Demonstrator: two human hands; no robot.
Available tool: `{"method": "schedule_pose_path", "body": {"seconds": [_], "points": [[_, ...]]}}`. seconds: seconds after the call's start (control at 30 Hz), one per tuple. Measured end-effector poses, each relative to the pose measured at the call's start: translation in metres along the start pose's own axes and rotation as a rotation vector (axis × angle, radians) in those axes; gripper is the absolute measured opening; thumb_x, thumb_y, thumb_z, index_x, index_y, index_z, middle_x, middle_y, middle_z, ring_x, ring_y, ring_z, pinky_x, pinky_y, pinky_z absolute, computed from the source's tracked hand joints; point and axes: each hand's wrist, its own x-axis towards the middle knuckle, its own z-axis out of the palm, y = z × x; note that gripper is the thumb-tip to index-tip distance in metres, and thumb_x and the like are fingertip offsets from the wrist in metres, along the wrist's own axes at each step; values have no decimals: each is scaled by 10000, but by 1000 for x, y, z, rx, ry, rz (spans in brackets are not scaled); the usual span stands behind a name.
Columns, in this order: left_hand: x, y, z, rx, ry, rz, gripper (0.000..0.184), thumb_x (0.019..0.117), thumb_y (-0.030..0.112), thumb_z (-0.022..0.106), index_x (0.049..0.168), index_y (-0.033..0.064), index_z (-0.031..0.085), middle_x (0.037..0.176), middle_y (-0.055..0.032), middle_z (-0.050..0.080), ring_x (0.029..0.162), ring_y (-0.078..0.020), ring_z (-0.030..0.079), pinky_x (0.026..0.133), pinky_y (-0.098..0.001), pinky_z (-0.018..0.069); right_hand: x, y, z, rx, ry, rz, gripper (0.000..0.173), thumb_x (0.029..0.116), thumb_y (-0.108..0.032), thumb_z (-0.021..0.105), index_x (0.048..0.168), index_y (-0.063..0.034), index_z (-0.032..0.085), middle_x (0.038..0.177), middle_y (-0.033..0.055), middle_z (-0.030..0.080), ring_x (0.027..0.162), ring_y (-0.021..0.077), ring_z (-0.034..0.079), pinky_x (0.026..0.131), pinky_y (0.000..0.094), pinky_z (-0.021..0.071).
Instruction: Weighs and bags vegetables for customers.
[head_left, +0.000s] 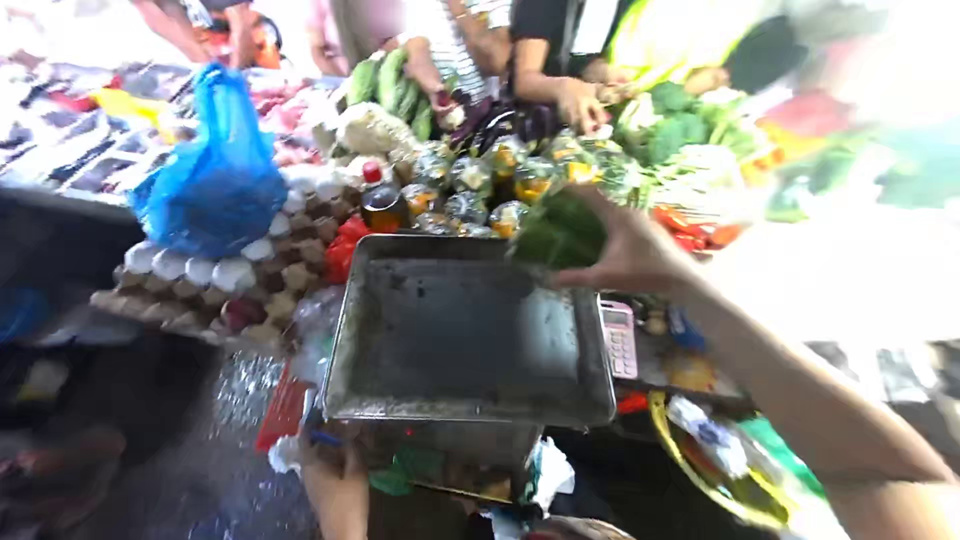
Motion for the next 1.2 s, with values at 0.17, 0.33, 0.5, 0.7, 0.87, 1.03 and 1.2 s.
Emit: {"method": "schedule_pose_path", "body": {"seconds": [0.17,0.33,0.5,0.7,0.87,1.03,1.2], "points": [[1,-19,-11,352,-200,141,528,907,152,720,1351,-92,569,1315,-396,524,1183,-528,562,987,-617,489,-20,-43,65,-327,-187,105,1050,713,-573,856,1593,-320,342,1262,147,639,968,346,686,744,593,566],[30,33,-54,217,37,435,556,988,147,599,1446,-122,434,1407,-389,470,1256,-455,547,1024,-508,496,-30,-53,51,-361,-171,116,1070,755,-816,675,1618,-304,305,1325,141,616,1123,358,633,848,604,533],[24,149,-22,72,0,842,483,1052,284,550,1336,-107,549,1354,-311,559,1256,-344,568,1027,-418,500,-21,1,9,69,35,47,442,980,-506,638,1176,-124,743,993,73,760,862,193,732,806,457,605],[-15,212,87,212,-380,905,597,1058,508,410,1532,154,489,1588,-185,415,1489,-404,341,1181,-641,284,39,130,-18,-25,99,509,610,1045,-472,542,1498,-68,484,1347,281,606,1163,443,641,976,644,500],[-23,226,134,400,-351,903,643,1002,652,392,1478,256,567,1600,-160,412,1496,-491,279,1136,-768,177,126,243,3,-127,239,572,886,966,-766,365,1662,-244,199,1712,216,99,1531,525,168,1112,802,234],[-15,218,135,396,-386,893,596,921,609,548,1308,167,650,1491,-213,504,1453,-434,365,1142,-681,252,190,286,28,-217,290,639,1014,827,-940,311,1592,-280,400,1726,167,87,1552,516,51,1091,860,110],[-7,211,133,339,-454,898,647,922,694,493,1343,210,582,1491,-179,494,1450,-313,384,1174,-582,247,192,287,24,-178,157,740,1092,742,-1002,335,1401,-187,646,1734,146,42,1555,518,-24,1088,867,71]]}}
